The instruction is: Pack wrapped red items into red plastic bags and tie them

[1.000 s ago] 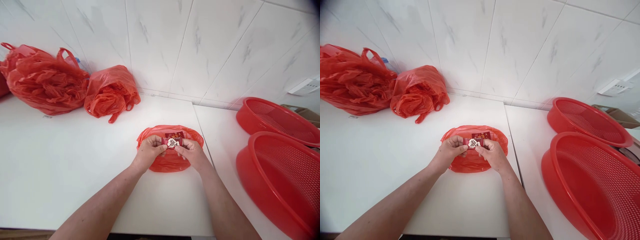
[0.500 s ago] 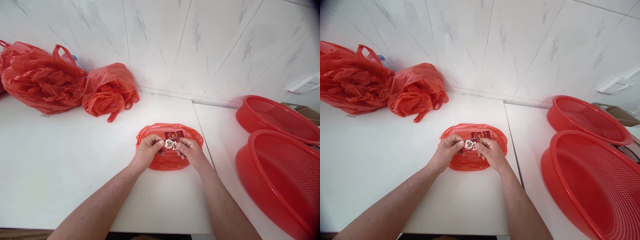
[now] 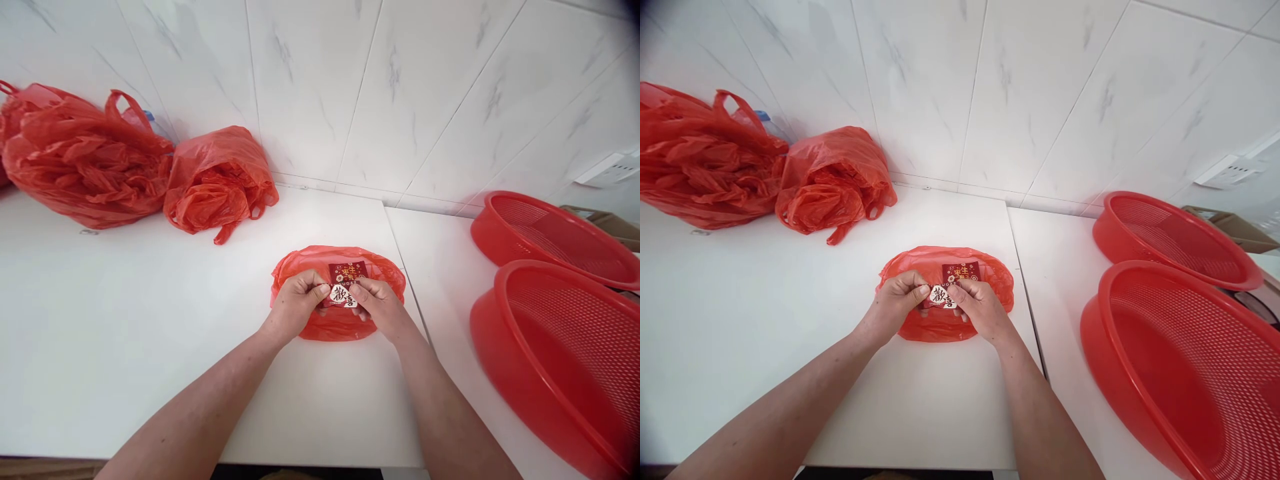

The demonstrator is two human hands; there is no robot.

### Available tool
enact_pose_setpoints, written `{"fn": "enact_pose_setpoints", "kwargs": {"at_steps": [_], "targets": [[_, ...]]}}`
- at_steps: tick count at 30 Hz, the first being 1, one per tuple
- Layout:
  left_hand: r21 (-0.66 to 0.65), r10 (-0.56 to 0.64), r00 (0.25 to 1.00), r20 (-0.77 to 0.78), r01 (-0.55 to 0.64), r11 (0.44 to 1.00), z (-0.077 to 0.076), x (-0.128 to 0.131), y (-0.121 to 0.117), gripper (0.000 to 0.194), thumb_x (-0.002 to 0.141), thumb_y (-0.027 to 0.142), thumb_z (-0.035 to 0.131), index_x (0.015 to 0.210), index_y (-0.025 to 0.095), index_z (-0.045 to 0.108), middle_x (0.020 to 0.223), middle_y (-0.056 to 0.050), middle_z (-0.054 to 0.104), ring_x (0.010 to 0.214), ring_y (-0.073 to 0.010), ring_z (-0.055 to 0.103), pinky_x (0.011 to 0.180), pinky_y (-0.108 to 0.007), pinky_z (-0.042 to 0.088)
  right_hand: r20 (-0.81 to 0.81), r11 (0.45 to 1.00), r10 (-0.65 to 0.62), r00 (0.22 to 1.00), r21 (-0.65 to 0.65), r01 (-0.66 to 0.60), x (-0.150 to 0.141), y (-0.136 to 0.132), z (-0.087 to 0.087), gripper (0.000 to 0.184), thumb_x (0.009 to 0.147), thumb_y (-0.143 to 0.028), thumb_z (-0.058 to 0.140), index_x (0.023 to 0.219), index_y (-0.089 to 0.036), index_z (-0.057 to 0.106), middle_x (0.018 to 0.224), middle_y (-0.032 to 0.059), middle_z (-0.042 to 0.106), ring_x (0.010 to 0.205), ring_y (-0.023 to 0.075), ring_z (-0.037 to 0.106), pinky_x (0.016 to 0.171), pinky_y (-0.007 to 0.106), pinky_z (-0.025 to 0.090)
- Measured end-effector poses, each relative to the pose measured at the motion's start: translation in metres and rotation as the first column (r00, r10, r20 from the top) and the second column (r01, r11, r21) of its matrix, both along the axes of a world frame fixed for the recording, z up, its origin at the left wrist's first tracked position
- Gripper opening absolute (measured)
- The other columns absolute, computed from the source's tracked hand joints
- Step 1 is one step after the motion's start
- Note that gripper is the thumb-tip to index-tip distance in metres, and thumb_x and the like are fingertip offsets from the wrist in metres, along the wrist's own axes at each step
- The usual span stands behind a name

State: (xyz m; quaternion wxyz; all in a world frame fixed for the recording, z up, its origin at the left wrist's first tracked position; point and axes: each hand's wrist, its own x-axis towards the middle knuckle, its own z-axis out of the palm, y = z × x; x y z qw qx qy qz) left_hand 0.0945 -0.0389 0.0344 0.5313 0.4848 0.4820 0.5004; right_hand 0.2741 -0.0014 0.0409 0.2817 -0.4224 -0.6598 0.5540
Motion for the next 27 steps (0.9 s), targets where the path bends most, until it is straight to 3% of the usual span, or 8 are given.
{"fn": "enact_pose_setpoints", "kwargs": {"at_steps": [3,6,8,10,13,18,23,27], "targets": [[0.022,-0.004,0.997,-0.080,0.006,1.000,-0.004,0.002,-0.001,0.024,0.080,0.037,0.057,0.066,0.018,0.052,0.064,0.001,0.057,0.060,-0.0118,0.054,0.059,-0.025,0.047,0.022,1.000,0.005,1.000,0.010,-0.005,0.000,0.000,0.000,0.032,0.078,-0.052,0.061,0.079,-0.020,0.060,0.069,-0.0010,0.057,0.060,0.0108,0.052,0.051,0.023,0.043],[0.037,0.009,0.954,-0.298,0.002,0.999,-0.006,0.006,-0.005,0.021,0.081,0.040,0.057,0.077,0.020,0.057,0.065,0.002,0.057,0.059,-0.0124,0.052,0.055,-0.025,0.043,0.050,0.999,-0.028,0.998,0.016,0.028,0.006,0.006,0.000,0.026,0.075,-0.044,0.066,0.083,-0.020,0.061,0.074,0.0001,0.062,0.065,0.0128,0.056,0.055,0.024,0.046],[0.081,0.023,0.890,-0.455,0.015,0.997,-0.005,0.009,-0.009,0.025,0.081,0.041,0.057,0.097,0.022,0.058,0.067,0.002,0.057,0.059,-0.0133,0.052,0.055,-0.025,0.041,0.027,0.983,-0.178,0.984,0.055,0.176,0.012,0.012,0.000,0.025,0.075,-0.043,0.065,0.083,-0.020,0.061,0.074,-0.0004,0.062,0.062,0.0118,0.055,0.054,0.024,0.045],[0.156,0.020,0.815,-0.579,0.086,0.984,-0.004,0.011,-0.012,0.030,0.082,0.038,0.057,0.108,0.023,0.055,0.074,0.001,0.060,0.064,-0.0149,0.055,0.057,-0.027,0.042,-0.025,0.914,-0.391,0.920,0.107,0.392,0.019,0.018,-0.002,0.026,0.075,-0.044,0.065,0.082,-0.020,0.060,0.069,-0.0025,0.058,0.054,0.0091,0.049,0.049,0.022,0.041],[0.272,-0.014,0.701,-0.713,0.295,0.916,-0.006,0.015,-0.015,0.019,0.083,0.032,0.057,0.098,0.021,0.059,0.083,-0.003,0.064,0.075,-0.0182,0.058,0.063,-0.029,0.043,-0.052,0.828,-0.543,0.838,0.131,0.545,0.023,0.022,-0.004,0.024,0.075,-0.042,0.063,0.081,-0.020,0.059,0.064,-0.0041,0.053,0.048,0.0077,0.044,0.044,0.022,0.036],[0.294,-0.086,0.541,-0.837,0.575,0.763,-0.017,0.023,-0.018,0.012,0.086,0.024,0.050,0.082,0.020,0.061,0.072,-0.004,0.063,0.068,-0.0195,0.057,0.055,-0.030,0.038,0.101,0.909,-0.394,0.914,0.190,0.371,0.003,0.014,-0.007,0.019,0.076,-0.033,0.061,0.090,-0.022,0.065,0.075,-0.0002,0.062,0.060,0.0129,0.054,0.054,0.027,0.044],[0.329,-0.038,0.522,-0.852,0.591,0.736,-0.023,0.025,-0.019,0.021,0.086,0.018,0.046,0.068,0.019,0.056,0.060,-0.003,0.058,0.056,-0.0174,0.052,0.048,-0.029,0.034,0.118,0.972,-0.217,0.969,0.121,0.203,-0.018,0.006,-0.010,0.029,0.077,-0.034,0.061,0.104,-0.024,0.064,0.097,0.0037,0.067,0.072,0.0158,0.061,0.066,0.032,0.052],[0.349,-0.014,0.533,-0.846,0.573,0.741,-0.024,0.024,-0.018,0.020,0.084,0.014,0.047,0.066,0.019,0.055,0.058,-0.001,0.056,0.053,-0.0151,0.051,0.045,-0.027,0.030,0.116,0.920,-0.320,0.940,0.273,0.280,-0.014,0.010,-0.015,0.037,0.080,-0.031,0.058,0.116,-0.028,0.057,0.120,0.0036,0.061,0.079,0.0159,0.063,0.074,0.035,0.055]]}}
